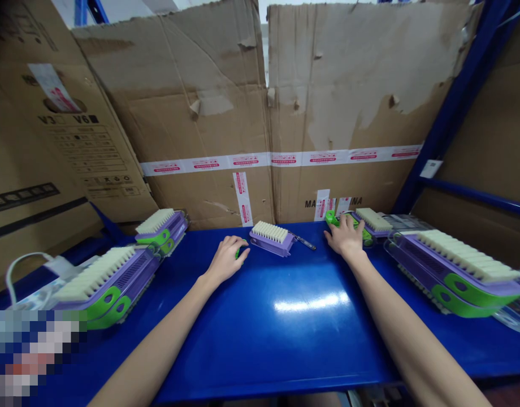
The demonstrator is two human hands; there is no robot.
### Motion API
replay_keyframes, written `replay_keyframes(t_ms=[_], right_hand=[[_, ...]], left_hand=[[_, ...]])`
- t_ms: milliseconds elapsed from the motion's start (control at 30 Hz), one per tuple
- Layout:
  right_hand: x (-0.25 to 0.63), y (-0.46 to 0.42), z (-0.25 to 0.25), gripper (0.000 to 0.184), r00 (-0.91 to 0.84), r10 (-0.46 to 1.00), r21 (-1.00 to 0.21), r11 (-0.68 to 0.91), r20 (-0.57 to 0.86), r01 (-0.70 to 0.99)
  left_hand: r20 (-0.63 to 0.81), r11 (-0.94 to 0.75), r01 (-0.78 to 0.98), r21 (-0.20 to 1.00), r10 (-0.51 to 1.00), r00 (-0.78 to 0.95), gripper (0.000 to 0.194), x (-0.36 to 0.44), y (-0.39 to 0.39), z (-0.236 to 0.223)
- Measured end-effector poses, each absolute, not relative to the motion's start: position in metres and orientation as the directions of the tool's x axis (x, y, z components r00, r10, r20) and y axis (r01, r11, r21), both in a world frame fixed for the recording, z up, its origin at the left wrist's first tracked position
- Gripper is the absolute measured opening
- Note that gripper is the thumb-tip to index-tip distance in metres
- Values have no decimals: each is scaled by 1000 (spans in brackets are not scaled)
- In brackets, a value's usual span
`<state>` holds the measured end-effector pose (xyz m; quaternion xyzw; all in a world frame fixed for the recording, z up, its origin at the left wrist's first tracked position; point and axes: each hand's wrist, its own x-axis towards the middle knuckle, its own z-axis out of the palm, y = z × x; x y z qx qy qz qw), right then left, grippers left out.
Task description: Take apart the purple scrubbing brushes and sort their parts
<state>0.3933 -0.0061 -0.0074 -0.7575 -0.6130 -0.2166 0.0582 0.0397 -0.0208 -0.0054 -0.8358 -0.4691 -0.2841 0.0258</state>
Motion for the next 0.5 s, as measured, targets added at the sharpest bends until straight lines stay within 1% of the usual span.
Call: replay_keyframes(t_ms=[133, 267, 333, 400, 500], right_hand=[[392, -9, -6, 43, 148, 902, 179, -237, 406, 955], [387, -12, -3, 43, 99, 873, 171, -203, 478, 964], [382, -14, 0, 42, 83, 847, 154, -190, 525, 970], [376, -16, 4, 42, 73, 819, 125, -174, 570, 977], [364, -19, 9, 42, 61, 777, 78, -141, 626, 987]], left_hand=[[490, -552, 805, 217, 775, 399, 21, 40, -22, -4], [480, -537, 822, 187, 780, 401, 24, 40, -23, -1], [470, -514, 843, 157, 790, 394, 34, 39, -23, -1], [449, -488, 862, 137, 806, 385, 48, 37, -24, 0], [390, -459, 877, 138, 840, 378, 64, 34, -24, 0]])
